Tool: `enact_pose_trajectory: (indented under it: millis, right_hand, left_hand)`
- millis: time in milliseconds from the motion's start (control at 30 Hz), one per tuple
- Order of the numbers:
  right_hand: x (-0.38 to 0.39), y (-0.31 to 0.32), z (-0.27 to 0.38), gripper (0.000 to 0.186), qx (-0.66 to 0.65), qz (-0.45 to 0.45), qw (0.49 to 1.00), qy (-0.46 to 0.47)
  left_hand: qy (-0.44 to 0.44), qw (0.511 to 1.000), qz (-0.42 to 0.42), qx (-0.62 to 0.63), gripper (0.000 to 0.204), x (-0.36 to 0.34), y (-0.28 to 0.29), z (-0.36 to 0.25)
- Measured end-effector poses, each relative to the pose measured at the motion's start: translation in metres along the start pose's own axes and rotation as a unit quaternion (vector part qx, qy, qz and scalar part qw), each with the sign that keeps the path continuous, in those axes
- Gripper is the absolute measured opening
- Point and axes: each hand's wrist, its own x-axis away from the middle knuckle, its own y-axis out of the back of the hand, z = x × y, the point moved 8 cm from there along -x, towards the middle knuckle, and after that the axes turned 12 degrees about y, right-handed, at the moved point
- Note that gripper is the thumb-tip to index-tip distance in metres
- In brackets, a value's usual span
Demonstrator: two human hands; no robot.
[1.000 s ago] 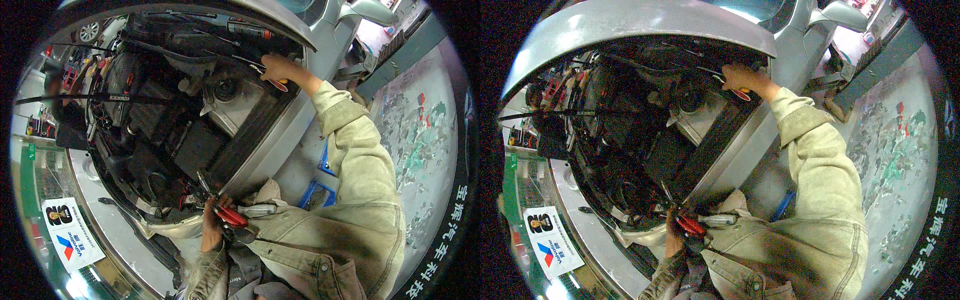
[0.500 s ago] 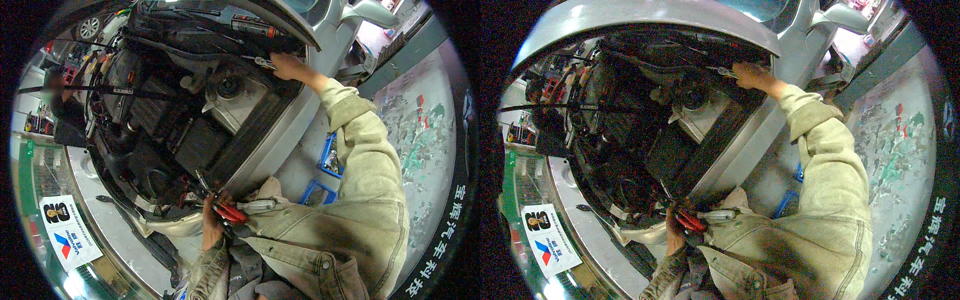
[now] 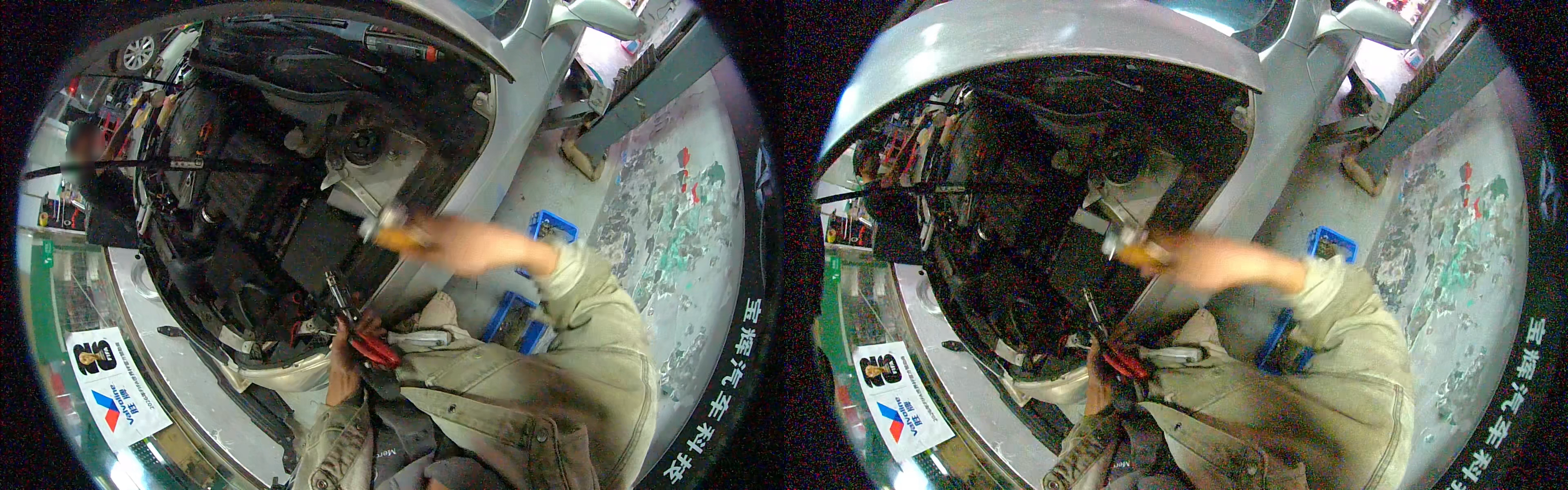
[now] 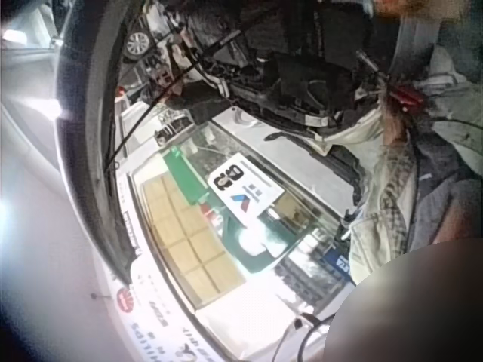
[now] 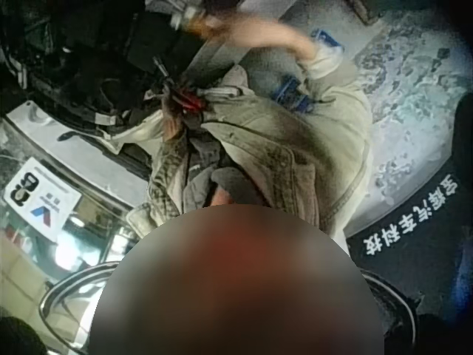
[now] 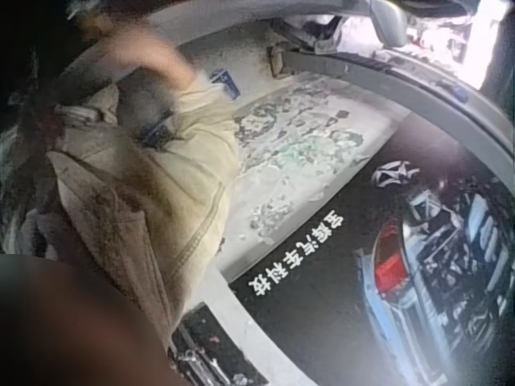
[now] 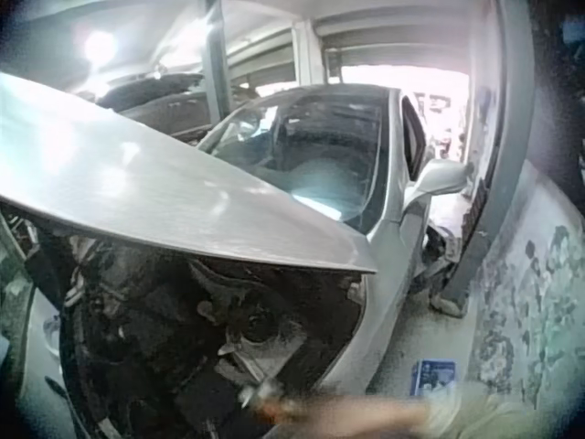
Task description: The person works on a car engine with the hood open, using a wrench and pliers to adjust components. They retrieve a spray can and apply it to the engine area, then return to the tool chest to organize tools before resuming work on the engine.
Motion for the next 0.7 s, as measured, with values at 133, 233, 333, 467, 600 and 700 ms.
enact_pose_trajectory:
  millis: [133,233,333,467,600,700]
  right_hand:
    - [-0.026,-0.102,0.028,0.052,0.102,0.065,0.989,0.090]
    - [-0.033,-0.137,0.048,0.061,0.152,-0.006,0.977,0.152]
    - [-0.034,-0.164,0.048,0.061,0.146,0.085,0.973,0.158]
    - [-0.023,-0.157,0.057,0.063,0.096,0.047,0.977,0.187]
    - [-0.005,-0.151,0.069,0.060,0.192,-0.007,0.959,0.207]
    - [0.003,-0.155,0.064,0.054,0.117,0.009,0.983,0.140]
  left_hand:
    - [-0.031,0.988,-0.100,-0.111,0.077,0.011,-0.002,0.006]
    - [-0.050,0.986,-0.090,-0.130,0.084,0.015,-0.025,0.008]
    - [-0.077,0.982,-0.146,-0.092,0.082,0.022,-0.040,0.012]
    - [-0.069,0.978,-0.189,-0.047,0.074,0.021,-0.058,0.008]
    - [-0.045,0.985,-0.161,-0.038,0.066,0.015,-0.073,0.009]
    - [-0.060,0.986,-0.152,-0.031,0.066,0.015,-0.074,0.012]
